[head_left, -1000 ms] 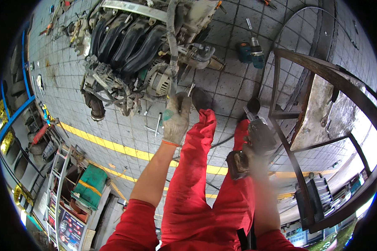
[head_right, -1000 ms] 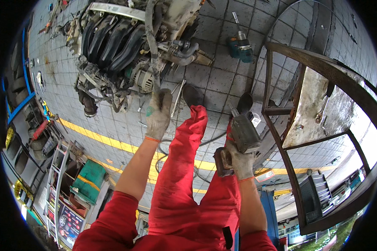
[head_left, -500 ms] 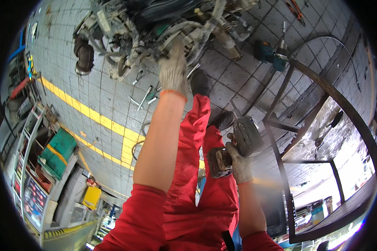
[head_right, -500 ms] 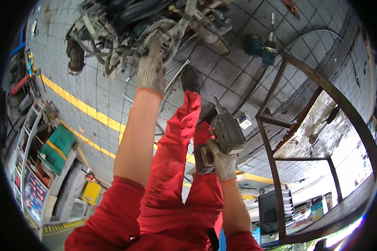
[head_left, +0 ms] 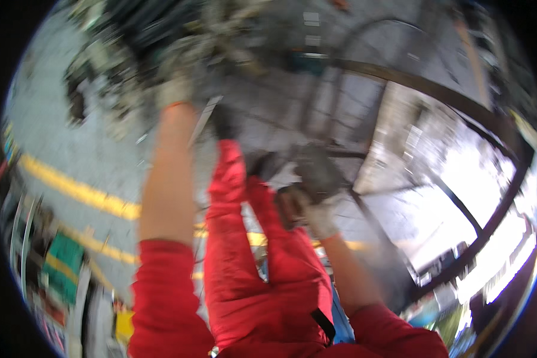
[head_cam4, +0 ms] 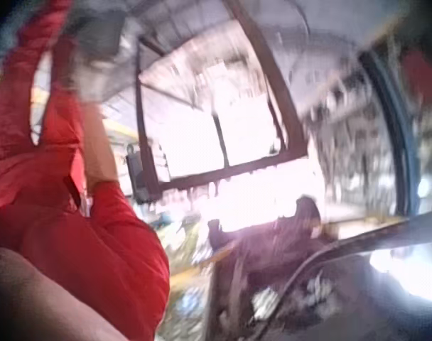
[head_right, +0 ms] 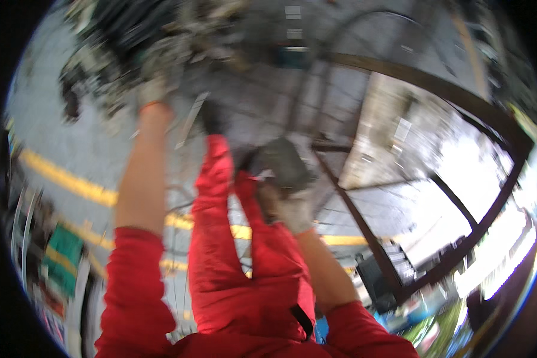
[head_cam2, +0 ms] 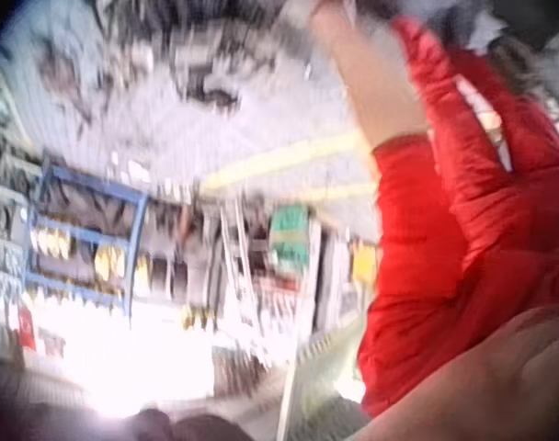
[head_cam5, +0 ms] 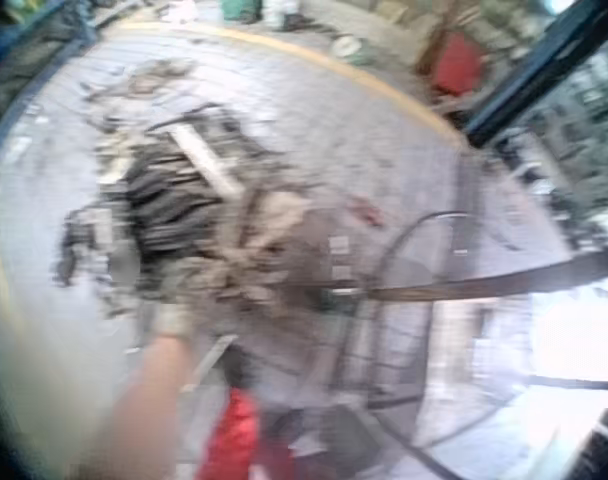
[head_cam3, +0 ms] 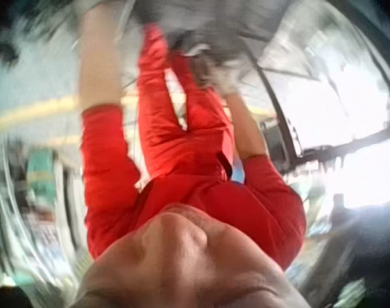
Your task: The person works on a car engine in a workshop, using a cordless drill and hand tools to remove and install components such as hoses and pulleys. The person handles various engine parts and places tools on a nearby workbench.
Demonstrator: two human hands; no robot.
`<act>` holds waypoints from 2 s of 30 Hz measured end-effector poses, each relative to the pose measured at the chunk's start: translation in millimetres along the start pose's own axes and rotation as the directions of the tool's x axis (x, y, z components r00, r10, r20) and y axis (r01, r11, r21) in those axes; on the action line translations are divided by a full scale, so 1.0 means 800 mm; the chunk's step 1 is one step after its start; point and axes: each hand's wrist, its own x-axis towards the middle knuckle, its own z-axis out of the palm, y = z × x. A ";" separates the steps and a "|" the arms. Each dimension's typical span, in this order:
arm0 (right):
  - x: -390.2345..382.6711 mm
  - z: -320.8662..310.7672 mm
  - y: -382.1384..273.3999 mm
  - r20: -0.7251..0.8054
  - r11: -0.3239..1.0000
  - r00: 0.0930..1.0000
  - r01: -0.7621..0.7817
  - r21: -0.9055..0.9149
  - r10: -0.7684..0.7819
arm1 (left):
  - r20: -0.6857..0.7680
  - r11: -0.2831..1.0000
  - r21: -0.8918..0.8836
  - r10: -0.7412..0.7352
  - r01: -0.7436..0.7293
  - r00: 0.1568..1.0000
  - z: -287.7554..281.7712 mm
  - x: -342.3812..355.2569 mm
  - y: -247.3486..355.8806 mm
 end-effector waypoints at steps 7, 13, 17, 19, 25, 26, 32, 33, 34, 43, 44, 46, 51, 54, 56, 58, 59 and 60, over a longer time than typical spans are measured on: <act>-0.026 -0.036 -0.047 -0.475 0.959 0.863 0.257 0.123 -0.171 | 0.035 0.751 -0.651 0.169 -0.106 0.985 0.045 -0.166 -0.033; -0.113 -0.004 -0.019 -0.298 0.977 0.952 -0.010 0.215 0.075 | 0.359 0.809 -0.556 0.443 -0.193 0.822 0.096 -0.445 -0.086; -0.161 -0.017 -0.033 -0.182 0.519 0.977 0.102 0.849 0.107 | 0.594 0.721 -0.632 0.217 0.283 0.774 0.078 -0.540 -0.105; -0.183 -0.039 -0.045 -0.085 -0.123 0.984 0.106 0.987 0.159 | 0.615 0.713 -0.631 0.220 0.305 0.758 0.044 -0.554 -0.100; -0.220 -0.116 -0.057 -0.165 -0.892 0.983 -0.003 0.453 -0.087 | 0.568 0.801 -0.562 0.191 0.208 0.801 -0.011 -0.497 -0.141; -0.228 -0.120 -0.052 -0.156 -0.576 0.988 0.117 0.809 -0.018 | 0.547 0.806 -0.564 0.202 0.180 0.813 -0.036 -0.498 -0.123; -0.290 -0.045 0.018 -0.322 0.780 0.909 -0.005 0.626 0.264 | 0.417 0.807 -0.559 0.470 -0.188 0.778 -0.076 -0.496 -0.001; -0.304 -0.041 0.023 -0.276 0.760 0.903 -0.079 0.646 0.328 | 0.392 0.777 -0.550 0.563 -0.305 0.728 -0.083 -0.517 0.040; -0.317 -0.029 0.029 -0.230 0.737 0.885 -0.167 0.655 0.405 | 0.368 0.733 -0.539 0.649 -0.416 0.666 -0.088 -0.542 0.083; -0.439 0.106 0.068 0.034 0.445 0.696 -0.495 0.746 0.717 | 0.166 -0.337 -0.451 0.878 -0.826 -0.449 -0.087 -0.798 0.378; -0.449 0.117 0.066 0.066 0.403 0.683 -0.503 0.764 0.727 | 0.170 -0.418 -0.390 0.843 -0.820 -0.510 -0.078 -0.837 0.402; -0.468 0.143 0.057 0.123 0.331 0.662 -0.516 0.790 0.739 | 0.242 -0.498 -0.317 0.780 -0.807 -0.577 -0.051 -0.890 0.438; -0.475 0.191 0.042 0.202 0.200 0.585 -0.548 0.812 0.785 | 0.152 -0.371 -0.628 0.803 -0.684 -0.576 0.002 -0.904 0.431; -0.460 0.207 0.049 0.225 0.132 0.526 -0.557 0.820 0.820 | 0.151 -0.279 -0.645 0.866 -0.711 -0.477 0.006 -0.910 0.403; -0.456 0.220 0.047 0.253 0.070 0.482 -0.556 0.828 0.839 | 0.151 -0.394 -0.509 0.834 -0.765 -0.530 0.000 -0.927 0.392; -0.461 0.231 0.040 0.290 0.026 0.458 -0.568 0.823 0.840 | 0.226 -0.453 -0.514 0.748 -0.728 -0.624 -0.001 -0.937 0.376; -0.467 0.240 0.034 0.316 0.001 0.437 -0.587 0.809 0.842 | 0.261 -0.475 -0.524 0.701 -0.707 -0.664 -0.002 -0.941 0.368; -0.473 0.247 0.030 0.342 -0.025 0.416 -0.605 0.796 0.843 | 0.326 -0.433 -0.581 0.652 -0.689 -0.685 0.008 -0.963 0.354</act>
